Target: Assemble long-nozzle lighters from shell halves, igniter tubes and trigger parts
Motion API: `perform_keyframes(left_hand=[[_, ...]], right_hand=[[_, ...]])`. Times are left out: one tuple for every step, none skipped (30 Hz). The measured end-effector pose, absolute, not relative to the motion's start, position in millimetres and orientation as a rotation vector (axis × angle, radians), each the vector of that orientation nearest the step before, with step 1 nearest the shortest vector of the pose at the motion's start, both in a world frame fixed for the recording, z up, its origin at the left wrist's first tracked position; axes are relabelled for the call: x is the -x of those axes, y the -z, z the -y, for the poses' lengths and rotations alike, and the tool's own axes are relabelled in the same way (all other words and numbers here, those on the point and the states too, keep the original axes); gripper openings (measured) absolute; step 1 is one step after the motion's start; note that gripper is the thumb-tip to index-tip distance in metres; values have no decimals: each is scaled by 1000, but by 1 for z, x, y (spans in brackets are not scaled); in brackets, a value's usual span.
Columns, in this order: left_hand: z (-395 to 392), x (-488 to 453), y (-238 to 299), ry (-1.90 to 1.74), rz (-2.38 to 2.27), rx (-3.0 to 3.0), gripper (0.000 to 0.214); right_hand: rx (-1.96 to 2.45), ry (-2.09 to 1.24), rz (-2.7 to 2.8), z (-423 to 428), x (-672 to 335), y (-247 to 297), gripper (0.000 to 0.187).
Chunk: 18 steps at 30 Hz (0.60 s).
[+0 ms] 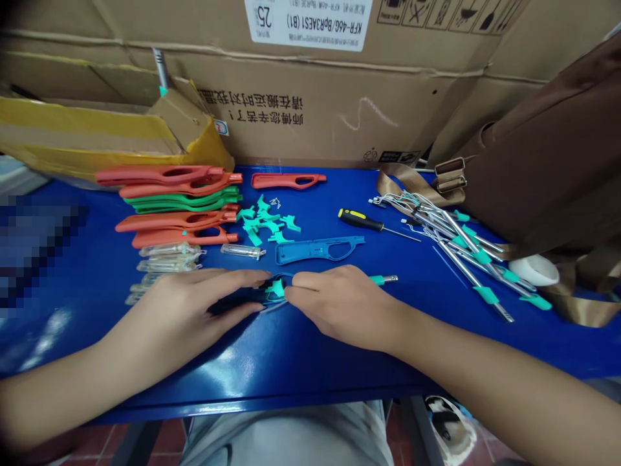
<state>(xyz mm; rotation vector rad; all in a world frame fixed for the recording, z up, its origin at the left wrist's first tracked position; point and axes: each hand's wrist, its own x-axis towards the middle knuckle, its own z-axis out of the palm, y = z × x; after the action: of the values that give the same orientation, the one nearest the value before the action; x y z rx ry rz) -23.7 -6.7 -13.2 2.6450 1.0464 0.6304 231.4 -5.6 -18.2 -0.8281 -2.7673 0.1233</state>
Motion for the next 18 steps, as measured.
perform_keyframes(left_hand=[[6,24,13,-632,-1049,-2630,30],[6,24,12,-630,-1052,-2615,30],[6,24,12,-630,-1055,-2603,30],[5,24,12,-628,-1058,-2590,30],[5,24,12,-624,-1057,-2580,30],[5,23,12,-621,-1052,-2571,30],[5,23,12,-616,-1047,-2563,30],[4,22,12,-610,-1038,-2556,29],[4,22,12,-609,-1028,-2549,29],[3,21,12,-610,-1021,-2537,29],[3,20,12,-616,-1016,-2520,29],[2,19,12,-622,-1015,-2493,30],[2,19,13,-629,-1015,-2461,32],[1,18,13,-634,-1017,-2427,34],[1,18,13,-635,-1023,-2395,36],[0,18,14,-635,-1028,-2369,38],[0,18,14,-633,-1032,-2353,39],[0,18,15,-629,-1037,-2346,40]], right_hand=[[831,-131,2761,6,-231,18,28],[839,-147,2752,6,-231,18,28],[852,-166,2743,7,-231,17,28],[872,-186,2734,7,-231,17,28],[891,-204,2726,7,-231,18,27],[907,-217,2719,7,-231,18,26],[916,-227,2715,6,-232,19,26],[916,-232,2715,5,-232,20,25],[909,-229,2721,4,-232,21,25],[893,-216,2730,3,-233,22,25],[878,-195,2743,2,-233,23,25],[866,-165,2759,2,-233,23,25],[857,-128,2776,1,-234,24,24],[851,-88,2793,1,-234,25,24],[844,-49,2809,1,-234,25,23],[834,-12,2821,1,-234,25,23],[818,19,2827,1,-234,25,23],[795,49,2828,2,-233,25,24]])
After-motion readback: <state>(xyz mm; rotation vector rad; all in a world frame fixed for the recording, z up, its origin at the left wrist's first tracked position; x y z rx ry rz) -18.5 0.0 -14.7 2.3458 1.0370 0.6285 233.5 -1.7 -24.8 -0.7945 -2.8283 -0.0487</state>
